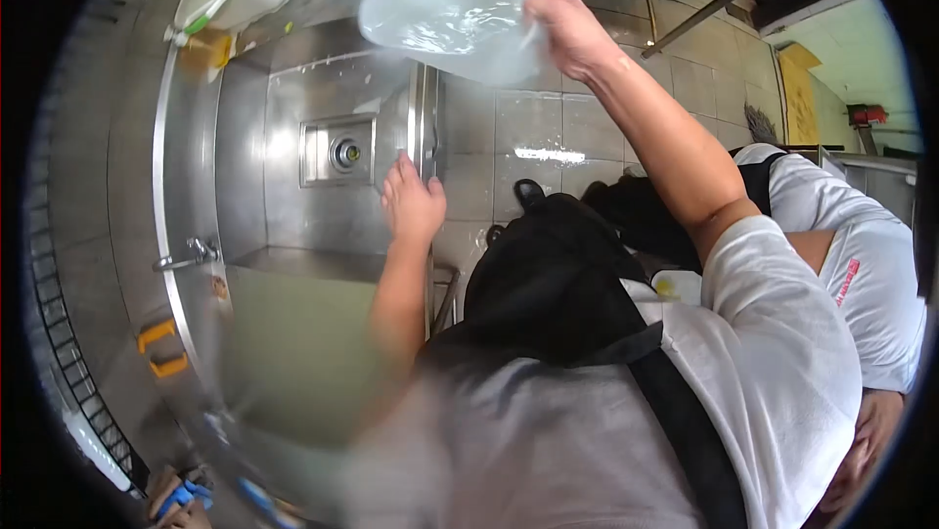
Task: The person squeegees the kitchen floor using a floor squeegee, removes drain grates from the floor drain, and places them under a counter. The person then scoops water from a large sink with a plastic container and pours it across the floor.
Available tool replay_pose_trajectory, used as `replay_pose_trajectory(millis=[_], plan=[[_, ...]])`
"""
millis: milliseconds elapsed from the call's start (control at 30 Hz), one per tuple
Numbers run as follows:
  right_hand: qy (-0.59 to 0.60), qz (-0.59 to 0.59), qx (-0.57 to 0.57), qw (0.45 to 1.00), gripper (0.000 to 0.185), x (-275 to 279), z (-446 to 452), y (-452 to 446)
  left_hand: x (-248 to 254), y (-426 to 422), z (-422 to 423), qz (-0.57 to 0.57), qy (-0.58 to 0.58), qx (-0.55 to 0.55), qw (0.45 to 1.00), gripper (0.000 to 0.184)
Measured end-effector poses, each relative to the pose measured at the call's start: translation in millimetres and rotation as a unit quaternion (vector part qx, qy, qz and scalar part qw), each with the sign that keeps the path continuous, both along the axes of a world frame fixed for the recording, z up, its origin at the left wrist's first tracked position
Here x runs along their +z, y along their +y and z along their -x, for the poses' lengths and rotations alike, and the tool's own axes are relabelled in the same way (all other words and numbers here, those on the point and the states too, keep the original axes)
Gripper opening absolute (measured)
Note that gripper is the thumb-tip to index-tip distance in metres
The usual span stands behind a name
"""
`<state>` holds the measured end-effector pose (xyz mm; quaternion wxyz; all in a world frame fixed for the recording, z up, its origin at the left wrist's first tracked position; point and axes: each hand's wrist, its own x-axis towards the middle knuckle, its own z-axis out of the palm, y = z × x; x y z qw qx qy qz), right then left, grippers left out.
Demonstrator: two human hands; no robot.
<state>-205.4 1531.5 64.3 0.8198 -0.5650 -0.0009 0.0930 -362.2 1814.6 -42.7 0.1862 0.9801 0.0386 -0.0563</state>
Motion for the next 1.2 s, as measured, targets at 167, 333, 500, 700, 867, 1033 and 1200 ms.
replay_pose_trajectory(millis=[167, 333, 500, 700, 867, 1033, 1200], plan=[[0.049, 0.053, -0.055, 0.996, 0.023, -44, -29, -75, -11, -6, -67, -0.027, 0.012, 0.019, 0.999, 0.06], [0.089, 0.085, -0.084, 0.989, 0.017, -144, -59, -145, -9, -28, -118, -0.1, -0.059, -0.008, 0.993, 0.059], [0.08, 0.087, -0.031, 0.992, 0.031, -335, -68, -199, -22, -52, -212, -0.171, -0.128, -0.077, 0.974, 0.067], [0.157, 0.061, -0.12, 0.978, 0.022, -549, -38, -226, -40, 13, -201, -0.117, 0.033, -0.112, 0.986, 0.076], [0.206, 0.102, -0.15, 0.962, 0.013, -714, 37, -328, -29, -24, -205, 0.083, 0.034, 0.121, 0.989, 0.08], [0.205, 0.483, -0.17, 0.834, 0.006, -655, 23, -336, -9, -10, -194, 0.036, -0.011, 0.181, 0.983, 0.078], [0.066, 0.648, 0.019, 0.758, 0.015, -679, -1, -285, -20, -68, -221, 0.033, 0.01, 0.171, 0.985, 0.075]])
